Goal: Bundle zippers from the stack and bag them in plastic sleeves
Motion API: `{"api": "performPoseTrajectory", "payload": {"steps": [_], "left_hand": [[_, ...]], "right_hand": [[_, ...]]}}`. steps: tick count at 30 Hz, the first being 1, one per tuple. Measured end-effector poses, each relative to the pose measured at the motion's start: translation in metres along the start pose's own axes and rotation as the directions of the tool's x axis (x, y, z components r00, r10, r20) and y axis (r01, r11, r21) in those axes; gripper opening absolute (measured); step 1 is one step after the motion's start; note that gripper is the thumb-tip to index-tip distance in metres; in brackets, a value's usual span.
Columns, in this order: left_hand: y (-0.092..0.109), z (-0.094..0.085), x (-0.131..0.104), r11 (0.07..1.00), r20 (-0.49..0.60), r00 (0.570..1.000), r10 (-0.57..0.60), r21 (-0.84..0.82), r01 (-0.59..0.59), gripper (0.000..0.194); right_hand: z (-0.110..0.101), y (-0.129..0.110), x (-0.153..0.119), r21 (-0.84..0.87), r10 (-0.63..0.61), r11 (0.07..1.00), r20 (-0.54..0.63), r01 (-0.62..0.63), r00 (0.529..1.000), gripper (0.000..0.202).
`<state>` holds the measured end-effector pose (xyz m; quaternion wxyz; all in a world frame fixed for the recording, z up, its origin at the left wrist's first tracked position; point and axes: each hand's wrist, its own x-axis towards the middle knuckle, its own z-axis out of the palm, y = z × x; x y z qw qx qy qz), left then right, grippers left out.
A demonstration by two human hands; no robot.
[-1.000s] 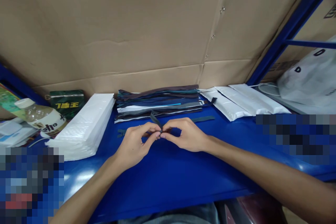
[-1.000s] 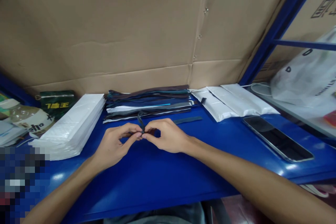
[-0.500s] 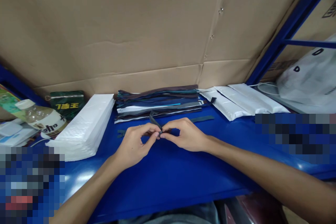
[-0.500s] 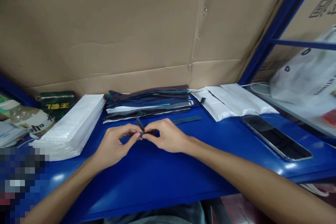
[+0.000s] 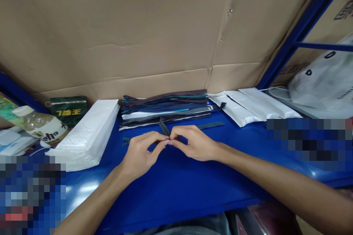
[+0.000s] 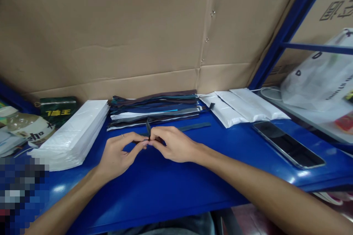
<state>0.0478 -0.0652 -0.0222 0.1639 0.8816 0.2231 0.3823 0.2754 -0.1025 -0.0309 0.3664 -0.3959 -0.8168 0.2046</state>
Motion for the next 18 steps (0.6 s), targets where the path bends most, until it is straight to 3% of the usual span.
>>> {"api": "performPoseTrajectory", "payload": {"steps": [5, 8, 10, 14, 18], "left_hand": [[0.001, -0.012, 0.005, 0.985, -0.080, 0.981, -0.175, -0.010, 0.175, 0.011], [-0.015, -0.028, 0.008, 0.949, -0.194, 0.939, -0.284, 0.081, 0.304, 0.014], [-0.031, -0.041, 0.009, 0.912, -0.208, 0.929, -0.307, 0.215, 0.350, 0.016], [-0.056, -0.061, 0.009, 0.768, -0.197, 0.926, -0.322, 0.518, 0.377, 0.019], [-0.065, -0.072, 0.006, 0.612, -0.268, 0.888, -0.373, 0.648, 0.453, 0.022]], "right_hand": [[-0.021, 0.014, 0.003, -0.284, -0.045, 0.957, 0.050, 0.058, 0.998, 0.018], [-0.052, 0.040, 0.001, -0.475, -0.028, 0.879, 0.007, 0.028, 1.000, 0.017], [-0.077, 0.059, -0.003, -0.545, -0.007, 0.838, -0.031, -0.011, 1.000, 0.016], [-0.123, 0.092, -0.016, -0.614, 0.090, 0.784, -0.031, -0.089, 0.996, 0.013], [-0.151, 0.108, -0.028, -0.647, 0.244, 0.728, -0.063, -0.226, 0.968, 0.011]]}}
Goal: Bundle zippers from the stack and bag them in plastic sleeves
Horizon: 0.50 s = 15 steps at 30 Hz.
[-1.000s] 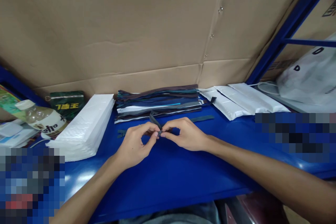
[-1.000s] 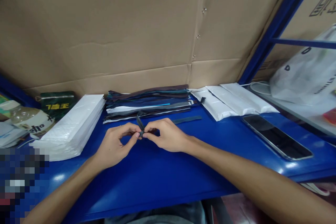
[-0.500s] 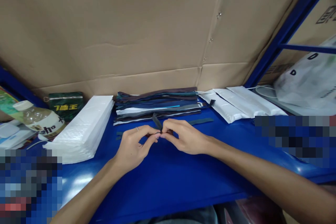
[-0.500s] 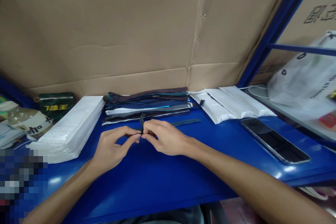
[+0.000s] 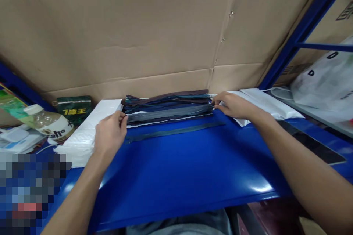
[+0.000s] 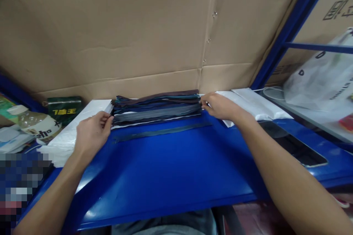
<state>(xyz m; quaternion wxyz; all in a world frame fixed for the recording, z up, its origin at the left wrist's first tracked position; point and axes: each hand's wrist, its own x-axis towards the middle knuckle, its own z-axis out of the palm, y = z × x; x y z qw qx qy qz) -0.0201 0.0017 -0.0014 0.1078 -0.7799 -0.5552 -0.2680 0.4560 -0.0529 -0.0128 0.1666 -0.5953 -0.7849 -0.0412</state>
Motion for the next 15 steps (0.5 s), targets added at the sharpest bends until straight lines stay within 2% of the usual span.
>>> {"api": "performPoseTrajectory", "payload": {"steps": [2, 5, 8, 10, 13, 15], "left_hand": [[-0.002, -0.001, -0.001, 0.999, 0.021, 1.000, -0.007, 0.047, 0.006, 0.023], [0.001, -0.002, -0.003, 0.997, 0.044, 0.999, 0.030, 0.069, -0.033, 0.025], [0.012, -0.001, -0.008, 0.993, -0.062, 0.992, 0.109, 0.057, -0.106, 0.041], [0.023, 0.002, -0.012, 0.982, -0.088, 0.979, 0.184, -0.031, -0.187, 0.040], [0.044, 0.008, -0.023, 0.931, 0.072, 0.958, 0.276, -0.269, -0.247, 0.020], [0.057, 0.012, -0.031, 0.898, 0.198, 0.923, 0.330, -0.365, -0.243, 0.023]], "right_hand": [[-0.003, 0.004, -0.002, -0.015, 0.036, 0.999, 0.005, -0.036, 0.999, 0.012], [-0.006, -0.005, -0.003, 0.060, 0.071, 0.996, 0.020, -0.072, 0.997, 0.018], [-0.005, -0.030, -0.002, 0.224, 0.068, 0.971, 0.064, -0.081, 0.996, 0.026], [-0.001, -0.053, -0.001, 0.345, 0.020, 0.937, 0.083, -0.048, 0.996, 0.027], [0.011, -0.091, 0.000, 0.546, -0.019, 0.837, 0.069, -0.022, 0.997, 0.021], [0.020, -0.115, -0.001, 0.643, -0.011, 0.766, 0.055, -0.027, 0.998, 0.017]]}}
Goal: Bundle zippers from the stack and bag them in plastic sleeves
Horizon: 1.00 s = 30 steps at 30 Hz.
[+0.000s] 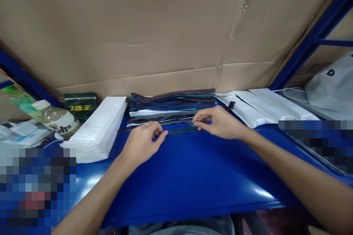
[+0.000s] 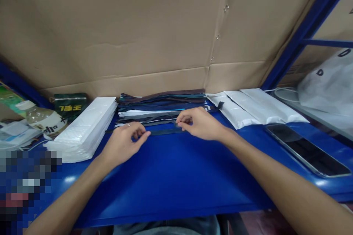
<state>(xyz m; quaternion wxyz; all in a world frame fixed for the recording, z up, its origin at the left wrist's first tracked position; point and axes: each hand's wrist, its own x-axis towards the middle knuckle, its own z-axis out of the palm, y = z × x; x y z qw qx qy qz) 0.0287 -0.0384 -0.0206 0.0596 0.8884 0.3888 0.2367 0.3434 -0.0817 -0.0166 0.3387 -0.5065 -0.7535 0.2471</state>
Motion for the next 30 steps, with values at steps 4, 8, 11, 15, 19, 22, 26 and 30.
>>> {"api": "performPoseTrajectory", "payload": {"steps": [4, 8, 11, 15, 19, 22, 26, 30], "left_hand": [[0.013, 0.012, -0.002, 0.997, 0.103, 0.994, 0.046, -0.072, -0.039, 0.027], [0.014, 0.016, -0.001, 0.985, 0.132, 0.983, 0.128, -0.136, -0.110, 0.024], [0.012, 0.016, -0.001, 0.971, 0.120, 0.974, 0.193, -0.163, -0.172, 0.023], [0.013, 0.012, -0.002, 0.967, 0.111, 0.970, 0.216, -0.161, -0.197, 0.025], [0.018, 0.005, -0.003, 0.961, 0.146, 0.955, 0.260, -0.139, -0.240, 0.027], [0.015, -0.004, -0.002, 0.970, 0.153, 0.958, 0.242, -0.073, -0.233, 0.027], [-0.013, -0.031, 0.001, 0.985, 0.130, 0.982, 0.135, 0.090, -0.148, 0.024], [-0.045, -0.057, 0.004, 0.975, 0.077, 0.997, 0.006, 0.221, -0.023, 0.019]], "right_hand": [[0.031, -0.023, -0.003, 0.108, -0.017, 0.994, 0.010, 0.016, 1.000, 0.014], [0.044, -0.037, -0.005, 0.099, -0.103, 0.990, 0.036, 0.099, 0.994, 0.014], [0.045, -0.039, -0.005, 0.097, -0.137, 0.986, 0.030, 0.134, 0.990, 0.015], [0.042, -0.039, -0.005, 0.108, -0.102, 0.989, 0.009, 0.100, 0.995, 0.018], [0.039, -0.042, -0.005, 0.055, -0.098, 0.994, 0.041, 0.096, 0.994, 0.023], [0.029, -0.041, -0.006, -0.003, -0.087, 0.996, 0.039, 0.087, 0.995, 0.024], [-0.009, -0.017, -0.006, -0.173, -0.031, 0.984, 0.040, 0.038, 0.999, 0.028], [-0.053, 0.016, -0.007, -0.369, 0.041, 0.928, -0.026, -0.048, 0.999, 0.018]]}}
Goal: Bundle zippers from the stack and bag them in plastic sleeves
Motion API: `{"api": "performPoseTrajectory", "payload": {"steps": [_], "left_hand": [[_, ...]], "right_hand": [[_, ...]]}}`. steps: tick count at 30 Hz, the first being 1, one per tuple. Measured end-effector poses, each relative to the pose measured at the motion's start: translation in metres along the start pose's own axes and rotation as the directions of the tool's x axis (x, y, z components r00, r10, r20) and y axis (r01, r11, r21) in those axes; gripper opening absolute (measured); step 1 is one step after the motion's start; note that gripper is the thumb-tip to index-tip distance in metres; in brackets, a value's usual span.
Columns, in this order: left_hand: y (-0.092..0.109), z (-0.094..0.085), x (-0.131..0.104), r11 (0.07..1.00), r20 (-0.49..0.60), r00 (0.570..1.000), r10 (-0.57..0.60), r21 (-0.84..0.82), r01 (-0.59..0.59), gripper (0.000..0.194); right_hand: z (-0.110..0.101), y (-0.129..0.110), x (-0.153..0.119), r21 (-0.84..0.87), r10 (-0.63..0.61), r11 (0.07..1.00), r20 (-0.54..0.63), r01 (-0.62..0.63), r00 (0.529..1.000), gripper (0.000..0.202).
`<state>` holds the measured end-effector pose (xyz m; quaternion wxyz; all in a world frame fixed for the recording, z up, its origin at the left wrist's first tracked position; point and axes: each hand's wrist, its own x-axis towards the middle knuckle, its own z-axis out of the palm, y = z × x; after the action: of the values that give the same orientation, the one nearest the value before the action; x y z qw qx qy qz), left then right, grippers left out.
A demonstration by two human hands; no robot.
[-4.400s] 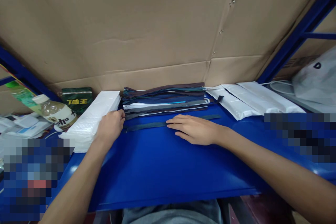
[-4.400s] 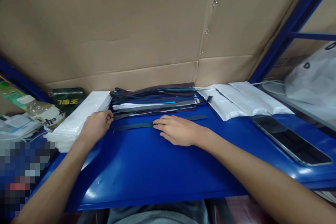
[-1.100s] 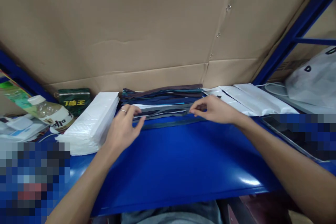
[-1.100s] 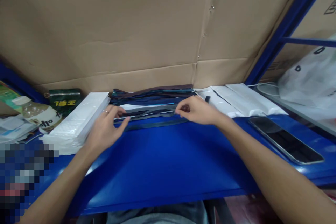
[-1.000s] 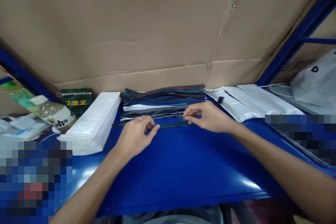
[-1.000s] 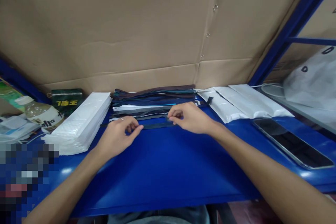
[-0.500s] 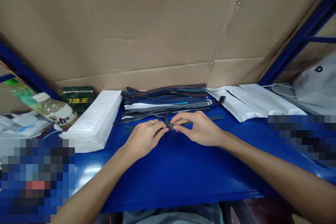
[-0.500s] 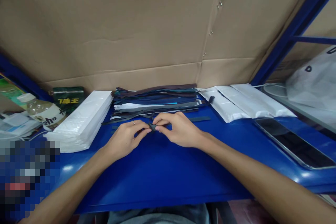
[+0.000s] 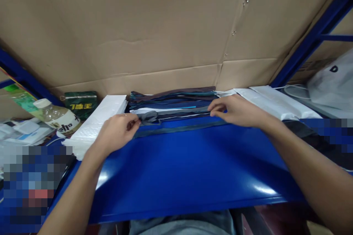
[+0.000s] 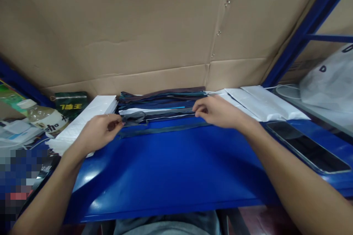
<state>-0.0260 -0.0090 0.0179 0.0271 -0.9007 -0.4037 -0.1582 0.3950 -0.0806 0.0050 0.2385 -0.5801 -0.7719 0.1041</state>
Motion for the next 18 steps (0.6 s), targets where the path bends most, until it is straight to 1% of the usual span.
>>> {"api": "performPoseTrajectory", "payload": {"steps": [1, 3, 5, 7, 8, 10, 13, 15, 18], "left_hand": [[-0.002, -0.001, 0.000, 1.000, 0.005, 1.000, -0.010, -0.026, 0.011, 0.019], [0.005, 0.003, 0.001, 0.994, 0.032, 0.999, 0.006, -0.110, -0.003, 0.021], [0.026, 0.013, 0.001, 0.981, 0.055, 0.997, 0.054, -0.190, -0.042, 0.021], [0.050, 0.024, 0.000, 0.962, 0.059, 0.993, 0.107, -0.260, -0.088, 0.022], [0.061, 0.029, -0.001, 0.951, 0.059, 0.990, 0.128, -0.290, -0.105, 0.023], [0.076, 0.037, -0.002, 0.933, 0.060, 0.986, 0.157, -0.337, -0.128, 0.023], [0.084, 0.042, -0.004, 0.913, 0.049, 0.984, 0.174, -0.383, -0.142, 0.021], [0.083, 0.043, -0.004, 0.899, 0.037, 0.982, 0.184, -0.411, -0.153, 0.020], [0.082, 0.045, -0.004, 0.885, 0.023, 0.981, 0.193, -0.437, -0.164, 0.020]], "right_hand": [[-0.002, 0.004, 0.000, 0.011, 0.021, 1.000, -0.025, -0.021, 0.999, 0.014], [0.001, -0.002, 0.001, 0.117, 0.039, 0.993, -0.030, -0.035, 0.999, 0.013], [0.014, -0.023, 0.001, 0.289, 0.009, 0.957, 0.040, -0.021, 0.999, 0.028], [0.031, -0.050, 0.000, 0.442, -0.052, 0.897, 0.131, -0.011, 0.990, 0.042], [0.039, -0.062, -0.001, 0.479, -0.079, 0.878, 0.152, -0.003, 0.985, 0.046], [0.053, -0.081, -0.002, 0.497, -0.117, 0.868, 0.164, 0.020, 0.980, 0.046], [0.065, -0.089, -0.004, 0.499, -0.137, 0.866, 0.162, 0.039, 0.977, 0.032], [0.069, -0.088, -0.004, 0.525, -0.125, 0.851, 0.168, 0.018, 0.978, 0.023], [0.072, -0.085, -0.005, 0.552, -0.102, 0.834, 0.174, -0.011, 0.979, 0.018]]}}
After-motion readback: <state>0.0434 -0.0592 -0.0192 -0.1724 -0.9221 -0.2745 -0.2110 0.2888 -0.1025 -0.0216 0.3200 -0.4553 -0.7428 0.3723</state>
